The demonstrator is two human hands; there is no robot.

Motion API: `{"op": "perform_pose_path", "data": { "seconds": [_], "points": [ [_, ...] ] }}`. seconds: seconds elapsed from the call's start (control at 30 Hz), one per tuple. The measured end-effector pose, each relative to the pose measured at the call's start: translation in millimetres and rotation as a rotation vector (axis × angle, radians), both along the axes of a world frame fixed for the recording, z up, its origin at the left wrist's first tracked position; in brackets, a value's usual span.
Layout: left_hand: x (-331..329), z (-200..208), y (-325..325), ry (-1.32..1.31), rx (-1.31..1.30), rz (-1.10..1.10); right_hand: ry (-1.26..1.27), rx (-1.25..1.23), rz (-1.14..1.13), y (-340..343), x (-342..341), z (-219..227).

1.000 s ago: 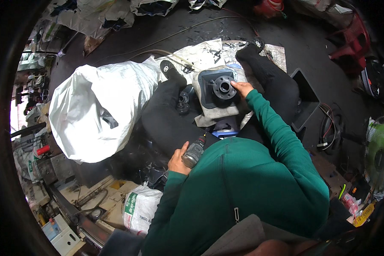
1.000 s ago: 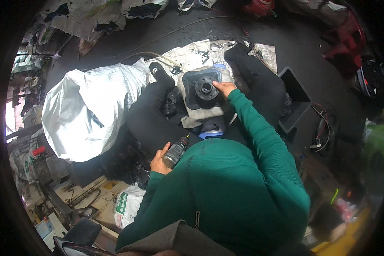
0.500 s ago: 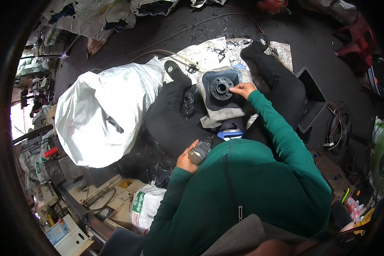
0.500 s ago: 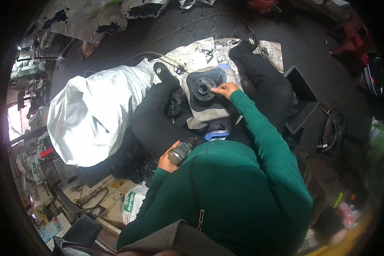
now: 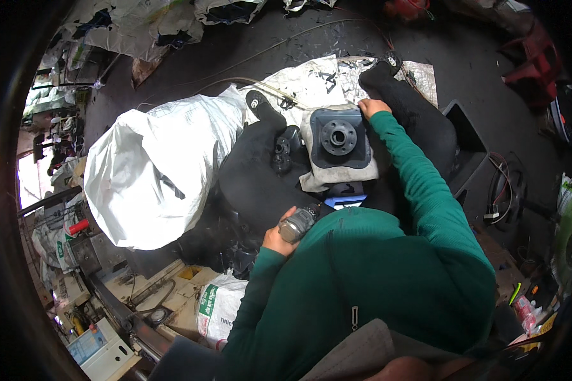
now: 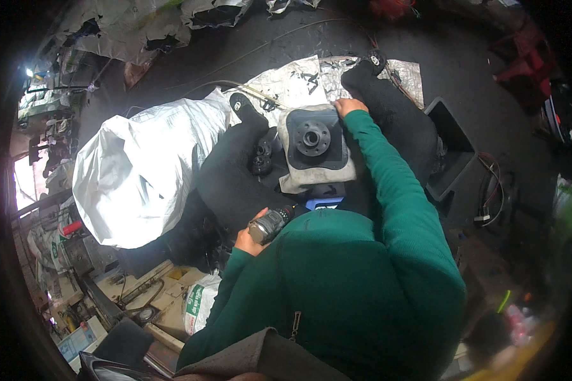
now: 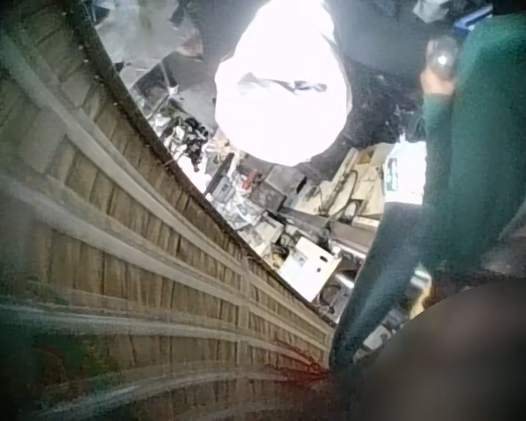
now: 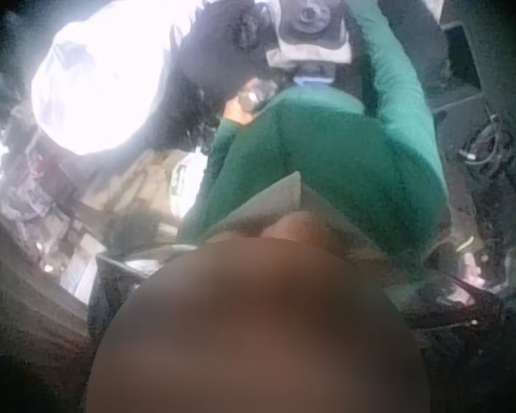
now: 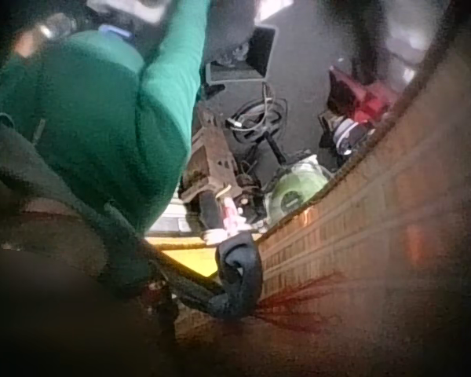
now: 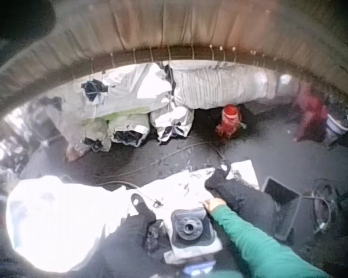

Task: The person sits on the floor and uses a cordless drill to fasten screws into a black plastic housing. They repeatedly pick up screws, align them in the housing, and drive them in with the drill. The person places the housing into a black bin after each fastening cycle.

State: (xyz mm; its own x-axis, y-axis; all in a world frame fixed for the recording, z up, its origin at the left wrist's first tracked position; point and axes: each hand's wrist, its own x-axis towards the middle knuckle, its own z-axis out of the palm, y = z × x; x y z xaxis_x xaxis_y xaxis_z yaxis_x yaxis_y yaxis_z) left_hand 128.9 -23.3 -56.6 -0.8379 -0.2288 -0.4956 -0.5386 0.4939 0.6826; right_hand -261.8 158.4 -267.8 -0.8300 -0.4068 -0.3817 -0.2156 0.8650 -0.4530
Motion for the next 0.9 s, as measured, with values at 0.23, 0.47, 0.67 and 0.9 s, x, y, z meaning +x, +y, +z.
{"op": "perform_pose_path", "data": {
  "seconds": [0.23, 0.47, 0.67, 0.9],
  "points": [
    [-35.5, 39.3, -16.4, 0.076, 0.149, 0.098, -0.445, -0.721, -0.124, 38.1, 7.1, -9.1],
    [-105.2, 83.7, 1.7, 0.400, 0.187, -0.060, -1.483, -1.821, -0.734, 59.4, 101.2, 99.4],
    [-133.6, 86.0, 32.1, 0.394, -0.055, -0.354, -1.512, -2.024, -0.676, 64.3, 124.6, 142.4],
    [-137.1, 87.5, 40.5, 0.351, -0.098, -0.379, -1.575, -2.095, -0.765, 67.1, 123.1, 135.4]
  ]
}}
